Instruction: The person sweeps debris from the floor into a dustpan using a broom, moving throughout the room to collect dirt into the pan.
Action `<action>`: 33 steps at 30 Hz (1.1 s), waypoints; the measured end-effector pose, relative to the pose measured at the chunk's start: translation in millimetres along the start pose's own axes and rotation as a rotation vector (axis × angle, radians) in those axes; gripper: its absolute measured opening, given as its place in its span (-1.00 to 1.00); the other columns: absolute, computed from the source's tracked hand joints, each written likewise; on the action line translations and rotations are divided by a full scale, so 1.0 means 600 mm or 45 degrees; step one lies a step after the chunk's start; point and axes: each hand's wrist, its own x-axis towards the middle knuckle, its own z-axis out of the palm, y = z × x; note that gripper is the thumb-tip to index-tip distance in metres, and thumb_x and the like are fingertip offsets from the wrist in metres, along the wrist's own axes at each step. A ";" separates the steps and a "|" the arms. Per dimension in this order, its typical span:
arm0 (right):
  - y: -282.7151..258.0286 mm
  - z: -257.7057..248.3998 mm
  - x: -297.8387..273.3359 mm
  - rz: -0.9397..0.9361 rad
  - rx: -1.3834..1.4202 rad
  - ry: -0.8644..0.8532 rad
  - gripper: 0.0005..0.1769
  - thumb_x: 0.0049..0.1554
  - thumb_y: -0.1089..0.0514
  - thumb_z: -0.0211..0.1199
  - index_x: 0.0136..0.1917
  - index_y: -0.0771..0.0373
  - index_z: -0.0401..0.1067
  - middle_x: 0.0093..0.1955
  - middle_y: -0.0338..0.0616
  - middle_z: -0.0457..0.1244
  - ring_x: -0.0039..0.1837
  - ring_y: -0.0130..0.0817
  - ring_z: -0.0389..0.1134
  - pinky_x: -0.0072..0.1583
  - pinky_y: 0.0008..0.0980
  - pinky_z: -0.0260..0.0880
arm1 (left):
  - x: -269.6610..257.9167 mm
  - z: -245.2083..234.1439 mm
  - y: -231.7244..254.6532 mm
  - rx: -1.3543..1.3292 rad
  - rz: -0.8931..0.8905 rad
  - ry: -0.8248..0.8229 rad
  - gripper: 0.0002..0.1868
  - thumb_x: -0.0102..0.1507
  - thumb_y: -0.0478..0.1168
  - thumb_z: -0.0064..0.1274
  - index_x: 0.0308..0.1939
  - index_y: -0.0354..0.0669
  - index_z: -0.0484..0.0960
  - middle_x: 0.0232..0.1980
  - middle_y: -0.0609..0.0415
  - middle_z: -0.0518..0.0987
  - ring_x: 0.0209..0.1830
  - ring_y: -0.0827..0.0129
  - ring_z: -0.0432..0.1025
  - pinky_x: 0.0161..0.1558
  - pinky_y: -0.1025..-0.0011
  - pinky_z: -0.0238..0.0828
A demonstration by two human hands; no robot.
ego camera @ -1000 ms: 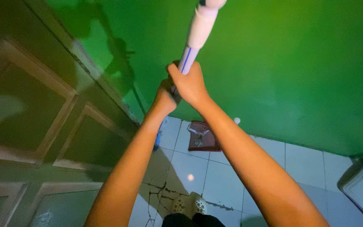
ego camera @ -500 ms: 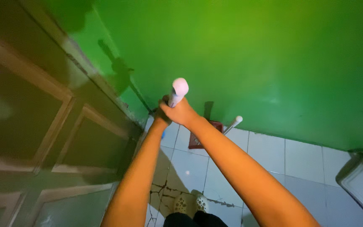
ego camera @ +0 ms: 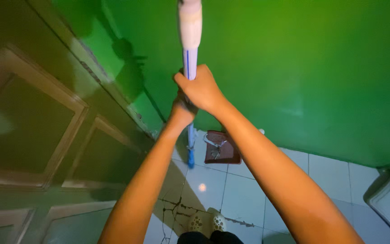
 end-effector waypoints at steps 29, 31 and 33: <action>0.051 0.095 0.009 0.063 0.232 -0.312 -0.69 0.08 0.13 0.24 -0.42 0.32 0.39 -0.48 -0.19 0.27 -0.42 -0.44 0.29 -0.30 -0.34 0.34 | -0.069 -0.099 0.010 0.474 -0.658 -0.199 -0.44 0.19 0.15 0.17 0.12 -0.11 0.58 0.04 -0.19 0.65 0.07 -0.06 0.54 0.05 0.11 0.51; 0.032 0.103 0.012 0.092 0.587 -0.411 -0.73 0.11 0.18 0.22 -0.38 0.28 0.32 -0.50 -0.20 0.15 -0.45 -0.45 0.13 -0.29 -0.35 0.30 | -0.080 -0.148 0.080 0.441 -0.712 -0.177 -0.44 0.17 0.19 0.16 0.08 -0.09 0.61 0.00 -0.16 0.67 0.04 -0.06 0.55 0.03 0.11 0.50; 0.013 0.111 0.014 0.108 0.614 -0.474 -0.72 0.12 0.18 0.20 -0.39 0.28 0.31 -0.51 -0.20 0.13 -0.46 -0.45 0.11 -0.28 -0.34 0.32 | -0.092 -0.193 0.125 0.408 -0.762 -0.152 -0.44 0.15 0.23 0.15 0.04 -0.06 0.64 -0.05 -0.13 0.69 0.00 -0.05 0.56 0.01 0.10 0.50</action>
